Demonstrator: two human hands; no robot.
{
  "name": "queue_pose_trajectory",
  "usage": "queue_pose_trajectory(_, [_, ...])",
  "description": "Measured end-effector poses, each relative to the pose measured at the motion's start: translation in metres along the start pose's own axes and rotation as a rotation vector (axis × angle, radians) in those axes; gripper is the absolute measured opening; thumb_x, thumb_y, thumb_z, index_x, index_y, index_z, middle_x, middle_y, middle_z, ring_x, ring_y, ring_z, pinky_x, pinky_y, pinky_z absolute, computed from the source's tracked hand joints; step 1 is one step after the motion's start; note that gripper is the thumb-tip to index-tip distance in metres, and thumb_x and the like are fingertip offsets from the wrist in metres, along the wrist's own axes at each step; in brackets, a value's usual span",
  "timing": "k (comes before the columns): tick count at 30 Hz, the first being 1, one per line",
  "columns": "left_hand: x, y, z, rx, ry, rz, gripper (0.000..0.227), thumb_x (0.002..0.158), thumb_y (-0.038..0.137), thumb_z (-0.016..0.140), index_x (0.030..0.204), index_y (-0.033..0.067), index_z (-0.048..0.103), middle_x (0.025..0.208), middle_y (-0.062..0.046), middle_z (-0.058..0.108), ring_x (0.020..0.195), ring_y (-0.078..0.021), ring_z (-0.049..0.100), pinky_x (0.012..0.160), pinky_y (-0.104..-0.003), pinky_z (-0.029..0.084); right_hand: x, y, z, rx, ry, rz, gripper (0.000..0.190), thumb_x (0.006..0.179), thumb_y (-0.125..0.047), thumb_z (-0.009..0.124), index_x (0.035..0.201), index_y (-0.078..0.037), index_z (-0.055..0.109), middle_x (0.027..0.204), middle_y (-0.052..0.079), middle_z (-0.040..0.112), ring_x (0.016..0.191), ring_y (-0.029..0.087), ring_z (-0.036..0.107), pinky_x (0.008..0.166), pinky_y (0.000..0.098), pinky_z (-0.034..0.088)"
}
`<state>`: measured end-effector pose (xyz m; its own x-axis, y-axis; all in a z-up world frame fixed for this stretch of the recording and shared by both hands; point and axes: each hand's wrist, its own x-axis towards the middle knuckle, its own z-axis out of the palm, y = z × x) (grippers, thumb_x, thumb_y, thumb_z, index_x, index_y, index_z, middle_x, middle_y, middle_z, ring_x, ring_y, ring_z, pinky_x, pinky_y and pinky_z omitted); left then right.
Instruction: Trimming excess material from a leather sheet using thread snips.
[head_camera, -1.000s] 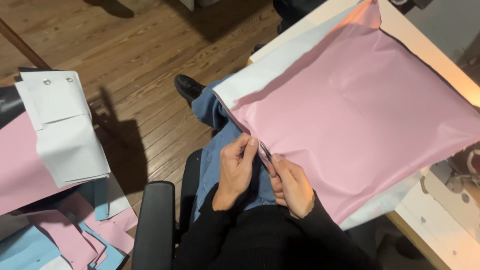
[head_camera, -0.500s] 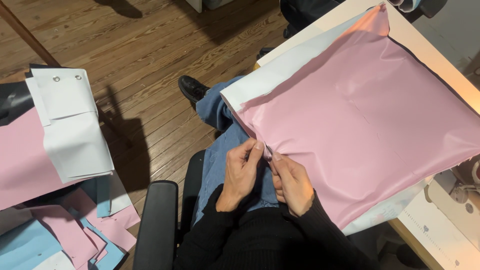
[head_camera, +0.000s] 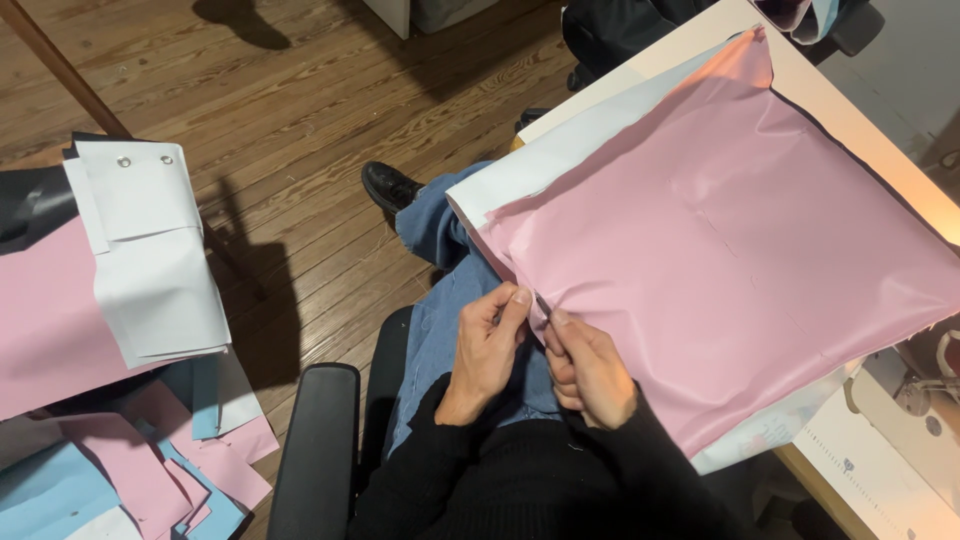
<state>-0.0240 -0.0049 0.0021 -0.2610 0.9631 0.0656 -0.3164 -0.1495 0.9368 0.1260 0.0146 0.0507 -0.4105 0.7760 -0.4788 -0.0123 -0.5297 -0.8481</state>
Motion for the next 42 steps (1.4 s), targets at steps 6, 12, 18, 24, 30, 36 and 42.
queue_pose_trajectory(6, [0.006, 0.001, -0.001, 0.177, 0.105, 0.122, 0.025, 0.103, 0.019, 0.061, 0.088, -0.0014, 0.064, 0.065, -0.002, 0.054, 0.062, -0.0082, 0.046, 0.056, -0.029, 0.04, -0.014, -0.059, -0.03, -0.56, 0.288, -0.225, 0.038, 0.106, -0.031, 0.048, 0.08, -0.005, 0.057, 0.053, -0.002, 0.049, 0.042, 0.009, 0.045, 0.037, 0.0266, 0.036])
queue_pose_trajectory(12, [0.011, 0.018, 0.009, 0.508, 0.21, 0.361, 0.02, 0.1, 0.015, 0.064, 0.09, -0.0019, 0.061, 0.079, -0.012, 0.063, 0.063, -0.0121, 0.055, 0.06, -0.031, 0.045, 0.021, -0.149, -0.006, -1.398, 0.287, -1.251, 0.024, 0.114, -0.016, 0.041, 0.11, -0.002, 0.061, 0.093, 0.012, 0.068, 0.071, 0.022, 0.069, 0.062, 0.0328, 0.055])
queue_pose_trajectory(18, [0.023, -0.029, -0.004, 0.161, 0.12, 0.163, 0.016, 0.101, 0.011, 0.065, 0.09, -0.001, 0.062, 0.072, 0.001, 0.054, 0.065, -0.0063, 0.045, 0.057, -0.026, 0.037, 0.099, -0.127, -0.051, -1.064, 0.331, -0.77, 0.027, 0.11, -0.026, 0.046, 0.105, -0.002, 0.056, 0.094, 0.008, 0.077, 0.07, 0.022, 0.071, 0.064, 0.0315, 0.055])
queue_pose_trajectory(24, [0.019, -0.051, 0.003, -0.264, 0.093, 0.065, 0.017, 0.105, 0.011, 0.06, 0.089, 0.0032, 0.059, 0.072, 0.006, 0.045, 0.062, -0.0034, 0.035, 0.055, -0.021, 0.028, 0.104, -0.127, -0.059, -1.09, 0.324, -0.86, 0.032, 0.116, -0.03, 0.043, 0.104, -0.002, 0.051, 0.1, 0.009, 0.08, 0.082, 0.021, 0.072, 0.074, 0.0349, 0.055])
queue_pose_trajectory(30, [0.023, -0.064, -0.001, -0.29, -0.002, 0.025, 0.023, 0.109, 0.02, 0.052, 0.09, 0.0077, 0.054, 0.073, 0.005, 0.048, 0.065, -0.0048, 0.043, 0.061, -0.021, 0.037, 0.099, -0.135, -0.053, -1.031, 0.305, -0.857, 0.026, 0.112, -0.026, 0.046, 0.106, -0.002, 0.055, 0.098, 0.008, 0.078, 0.077, 0.023, 0.072, 0.069, 0.0339, 0.055])
queue_pose_trajectory(36, [0.019, -0.057, 0.001, -0.389, -0.014, 0.026, 0.019, 0.109, 0.016, 0.051, 0.093, 0.0069, 0.054, 0.078, 0.005, 0.048, 0.068, -0.0054, 0.044, 0.063, -0.021, 0.039, 0.026, -0.117, -0.015, -1.142, 0.395, -0.901, 0.031, 0.119, -0.025, 0.045, 0.097, -0.004, 0.054, 0.073, 0.004, 0.05, 0.062, 0.018, 0.054, 0.061, 0.0377, 0.045])
queue_pose_trajectory(42, [0.017, -0.052, 0.002, -0.34, 0.026, 0.028, 0.019, 0.108, 0.017, 0.051, 0.094, 0.0061, 0.058, 0.074, 0.004, 0.049, 0.063, -0.0041, 0.042, 0.057, -0.02, 0.036, -0.003, -0.026, 0.012, -0.3, 0.146, 0.049, 0.035, 0.104, -0.035, 0.044, 0.083, -0.009, 0.055, 0.058, -0.004, 0.039, 0.043, 0.006, 0.03, 0.038, 0.0243, 0.024])
